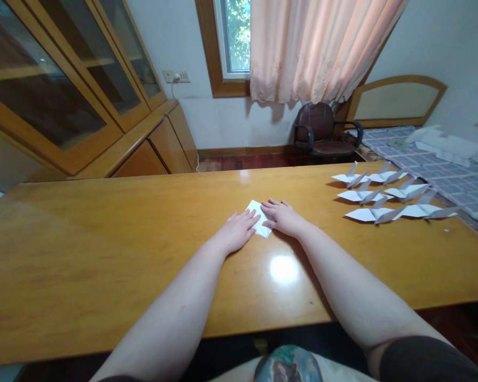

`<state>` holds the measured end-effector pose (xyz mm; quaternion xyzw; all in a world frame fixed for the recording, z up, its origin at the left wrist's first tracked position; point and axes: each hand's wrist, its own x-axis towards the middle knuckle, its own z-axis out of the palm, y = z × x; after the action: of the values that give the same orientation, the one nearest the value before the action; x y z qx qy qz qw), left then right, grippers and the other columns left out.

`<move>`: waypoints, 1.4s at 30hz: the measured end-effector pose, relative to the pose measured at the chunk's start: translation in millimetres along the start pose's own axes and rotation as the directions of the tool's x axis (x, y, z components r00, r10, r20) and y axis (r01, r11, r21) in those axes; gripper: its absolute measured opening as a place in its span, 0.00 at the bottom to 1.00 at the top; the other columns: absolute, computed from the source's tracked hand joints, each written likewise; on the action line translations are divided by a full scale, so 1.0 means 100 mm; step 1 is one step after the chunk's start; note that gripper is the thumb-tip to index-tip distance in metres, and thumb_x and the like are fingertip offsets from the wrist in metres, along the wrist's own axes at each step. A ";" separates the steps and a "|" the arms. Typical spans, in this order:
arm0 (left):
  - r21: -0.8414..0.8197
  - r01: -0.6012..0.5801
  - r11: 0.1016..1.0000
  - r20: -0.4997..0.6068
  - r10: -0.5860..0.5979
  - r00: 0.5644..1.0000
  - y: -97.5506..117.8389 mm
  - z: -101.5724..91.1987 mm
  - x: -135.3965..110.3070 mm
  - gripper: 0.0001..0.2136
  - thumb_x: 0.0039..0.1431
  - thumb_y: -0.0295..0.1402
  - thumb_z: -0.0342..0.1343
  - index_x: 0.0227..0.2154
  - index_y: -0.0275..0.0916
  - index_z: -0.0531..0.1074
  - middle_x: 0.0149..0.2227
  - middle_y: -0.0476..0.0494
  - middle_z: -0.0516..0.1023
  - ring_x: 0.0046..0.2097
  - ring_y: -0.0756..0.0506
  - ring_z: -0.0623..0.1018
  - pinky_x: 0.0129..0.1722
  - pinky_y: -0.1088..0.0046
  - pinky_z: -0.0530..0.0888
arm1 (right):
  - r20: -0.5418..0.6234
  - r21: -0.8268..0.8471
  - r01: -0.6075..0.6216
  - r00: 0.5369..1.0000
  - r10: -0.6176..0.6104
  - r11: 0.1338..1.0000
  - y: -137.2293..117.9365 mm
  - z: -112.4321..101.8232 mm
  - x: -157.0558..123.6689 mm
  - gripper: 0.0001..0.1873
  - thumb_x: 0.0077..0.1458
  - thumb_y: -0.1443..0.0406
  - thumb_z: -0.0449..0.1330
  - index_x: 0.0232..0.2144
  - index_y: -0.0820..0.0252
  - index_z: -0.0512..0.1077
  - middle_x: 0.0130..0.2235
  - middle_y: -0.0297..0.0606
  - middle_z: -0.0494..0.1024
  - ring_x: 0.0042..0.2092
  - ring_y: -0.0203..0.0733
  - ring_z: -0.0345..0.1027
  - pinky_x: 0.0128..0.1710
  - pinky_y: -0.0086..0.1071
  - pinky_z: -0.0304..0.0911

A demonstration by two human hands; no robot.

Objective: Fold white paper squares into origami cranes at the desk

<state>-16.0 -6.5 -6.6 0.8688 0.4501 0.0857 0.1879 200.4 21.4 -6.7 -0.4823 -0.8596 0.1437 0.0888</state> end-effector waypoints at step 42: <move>-0.001 0.054 0.999 0.039 -0.054 0.998 0.01 -0.11 -0.02 0.23 0.65 0.45 0.42 0.61 0.47 0.61 0.67 0.42 0.54 0.67 0.41 0.53 0.64 0.54 0.51 | -0.021 0.262 0.221 0.975 -0.223 0.940 0.11 -0.12 -0.07 0.06 0.49 0.57 0.66 0.33 0.43 0.80 0.44 0.33 0.80 0.57 0.50 0.62 0.62 0.61 0.28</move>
<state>-20.0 -5.3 3.9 0.8576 0.4697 0.0639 0.1997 215.9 23.0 0.9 -0.3656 -0.8822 0.2475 0.1636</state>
